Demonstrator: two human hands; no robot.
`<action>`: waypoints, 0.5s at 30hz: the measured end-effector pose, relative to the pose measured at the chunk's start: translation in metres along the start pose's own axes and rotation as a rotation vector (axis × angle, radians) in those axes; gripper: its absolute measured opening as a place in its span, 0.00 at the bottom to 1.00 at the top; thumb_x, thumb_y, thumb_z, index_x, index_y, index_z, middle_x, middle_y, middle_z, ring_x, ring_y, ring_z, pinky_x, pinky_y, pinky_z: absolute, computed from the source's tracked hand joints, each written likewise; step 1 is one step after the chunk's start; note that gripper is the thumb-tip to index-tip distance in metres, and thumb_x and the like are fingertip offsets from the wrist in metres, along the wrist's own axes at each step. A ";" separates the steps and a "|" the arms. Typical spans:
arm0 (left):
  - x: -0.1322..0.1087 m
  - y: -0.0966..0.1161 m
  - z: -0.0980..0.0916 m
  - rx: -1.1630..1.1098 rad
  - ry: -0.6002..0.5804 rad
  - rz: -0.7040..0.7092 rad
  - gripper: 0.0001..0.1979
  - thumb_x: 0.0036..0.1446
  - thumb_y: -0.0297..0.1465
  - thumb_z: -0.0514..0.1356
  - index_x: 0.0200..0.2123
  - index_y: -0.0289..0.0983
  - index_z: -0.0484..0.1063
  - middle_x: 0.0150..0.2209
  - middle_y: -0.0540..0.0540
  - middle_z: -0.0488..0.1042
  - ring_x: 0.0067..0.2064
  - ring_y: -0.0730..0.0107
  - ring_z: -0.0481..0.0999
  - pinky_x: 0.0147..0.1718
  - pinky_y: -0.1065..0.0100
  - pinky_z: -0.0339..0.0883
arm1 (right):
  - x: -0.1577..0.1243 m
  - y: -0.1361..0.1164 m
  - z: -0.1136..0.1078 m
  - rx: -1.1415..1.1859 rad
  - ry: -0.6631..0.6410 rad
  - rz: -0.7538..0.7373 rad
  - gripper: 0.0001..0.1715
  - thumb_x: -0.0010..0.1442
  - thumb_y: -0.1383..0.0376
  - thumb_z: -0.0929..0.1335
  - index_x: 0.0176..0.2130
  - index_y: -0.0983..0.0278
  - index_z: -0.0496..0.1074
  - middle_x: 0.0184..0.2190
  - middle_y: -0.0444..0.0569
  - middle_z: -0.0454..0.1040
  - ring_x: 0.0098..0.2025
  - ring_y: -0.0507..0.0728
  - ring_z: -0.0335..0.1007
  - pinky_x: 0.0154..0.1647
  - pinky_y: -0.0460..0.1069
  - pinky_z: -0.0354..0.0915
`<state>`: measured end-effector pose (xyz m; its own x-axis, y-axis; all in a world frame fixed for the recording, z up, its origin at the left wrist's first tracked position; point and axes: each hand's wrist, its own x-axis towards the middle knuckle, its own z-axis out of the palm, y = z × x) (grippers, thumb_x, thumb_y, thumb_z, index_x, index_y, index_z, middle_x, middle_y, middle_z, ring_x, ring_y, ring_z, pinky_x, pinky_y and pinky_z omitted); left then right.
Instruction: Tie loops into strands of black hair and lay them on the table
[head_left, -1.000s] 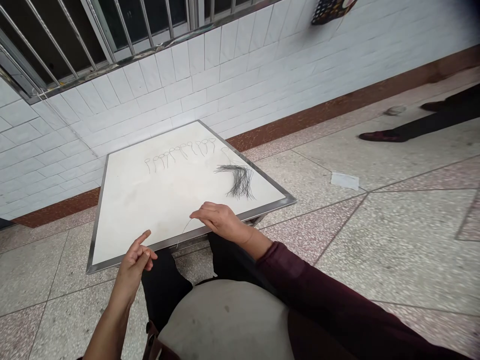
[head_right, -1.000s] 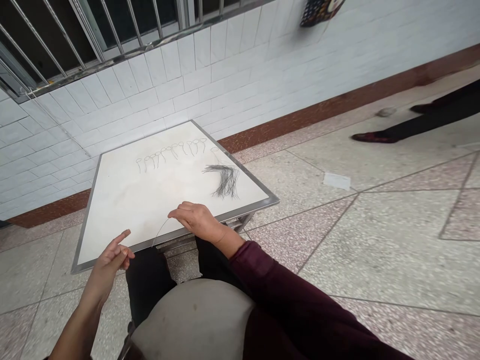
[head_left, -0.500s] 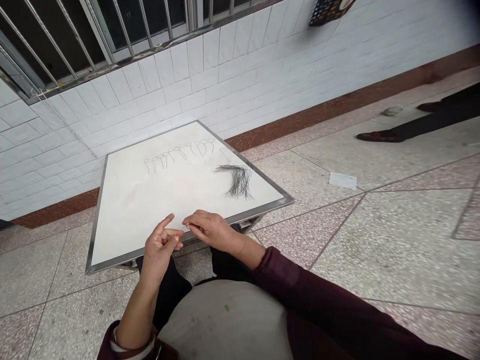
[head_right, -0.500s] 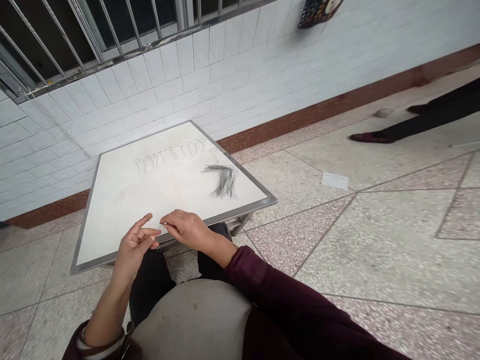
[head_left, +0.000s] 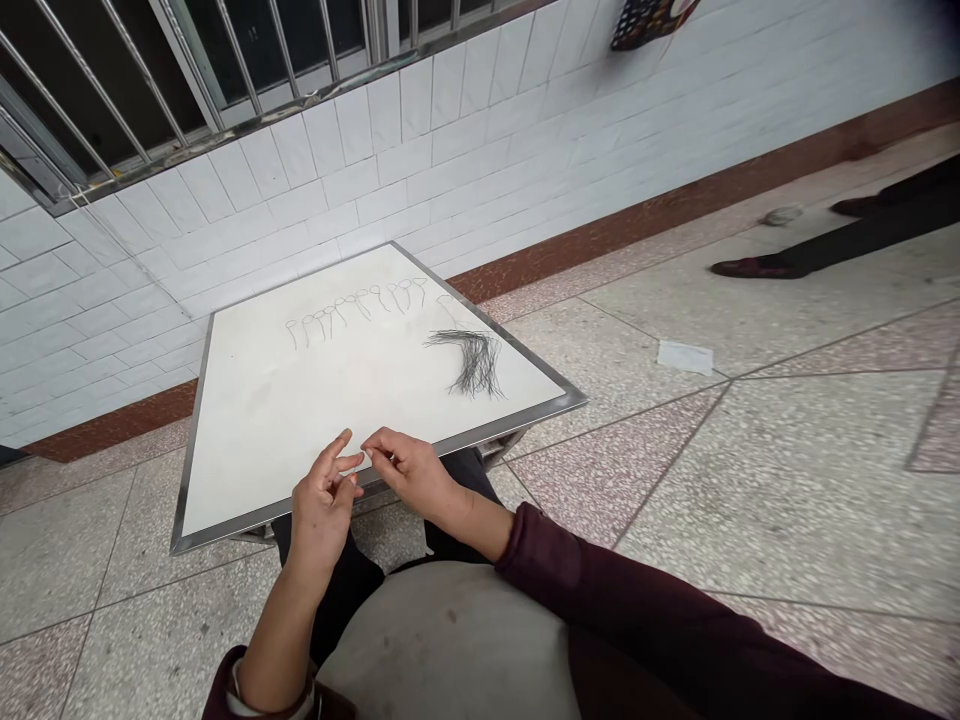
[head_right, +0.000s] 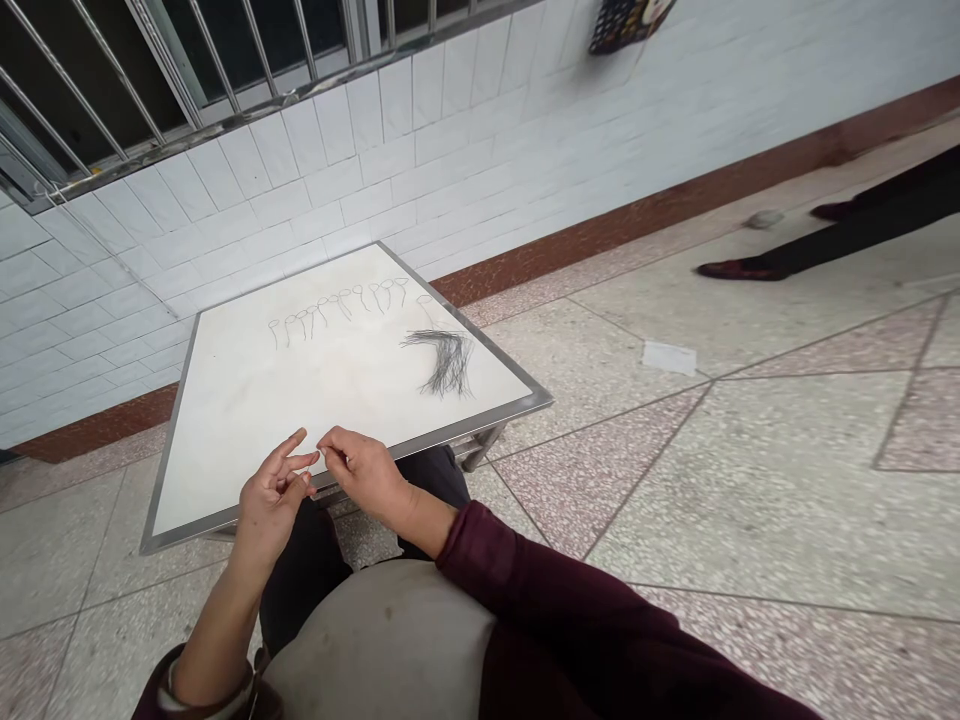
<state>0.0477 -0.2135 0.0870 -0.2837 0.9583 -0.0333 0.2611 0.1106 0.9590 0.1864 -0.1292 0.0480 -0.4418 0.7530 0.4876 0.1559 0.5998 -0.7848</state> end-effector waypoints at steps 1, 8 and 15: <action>0.000 0.000 0.000 0.000 0.002 -0.002 0.28 0.57 0.34 0.60 0.61 0.43 0.64 0.48 0.42 0.78 0.32 0.70 0.76 0.40 0.63 0.71 | 0.000 -0.001 0.001 0.018 0.001 0.017 0.07 0.62 0.68 0.62 0.34 0.63 0.69 0.21 0.40 0.65 0.23 0.50 0.59 0.25 0.44 0.56; 0.003 0.000 -0.001 -0.053 0.061 -0.013 0.29 0.55 0.37 0.62 0.60 0.41 0.64 0.37 0.46 0.78 0.32 0.70 0.75 0.38 0.66 0.70 | -0.003 -0.004 0.007 0.078 -0.040 0.019 0.07 0.61 0.69 0.62 0.35 0.63 0.70 0.24 0.41 0.69 0.24 0.49 0.60 0.26 0.44 0.57; 0.004 -0.007 0.000 0.066 0.079 0.041 0.25 0.55 0.34 0.61 0.58 0.43 0.68 0.32 0.49 0.76 0.32 0.70 0.73 0.38 0.67 0.69 | -0.006 -0.003 0.013 -0.013 -0.090 0.025 0.08 0.60 0.72 0.62 0.34 0.63 0.69 0.27 0.43 0.72 0.28 0.50 0.66 0.30 0.44 0.60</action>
<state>0.0449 -0.2101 0.0805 -0.3426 0.9390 0.0304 0.3333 0.0913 0.9384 0.1776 -0.1390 0.0425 -0.5154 0.7405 0.4313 0.1790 0.5852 -0.7909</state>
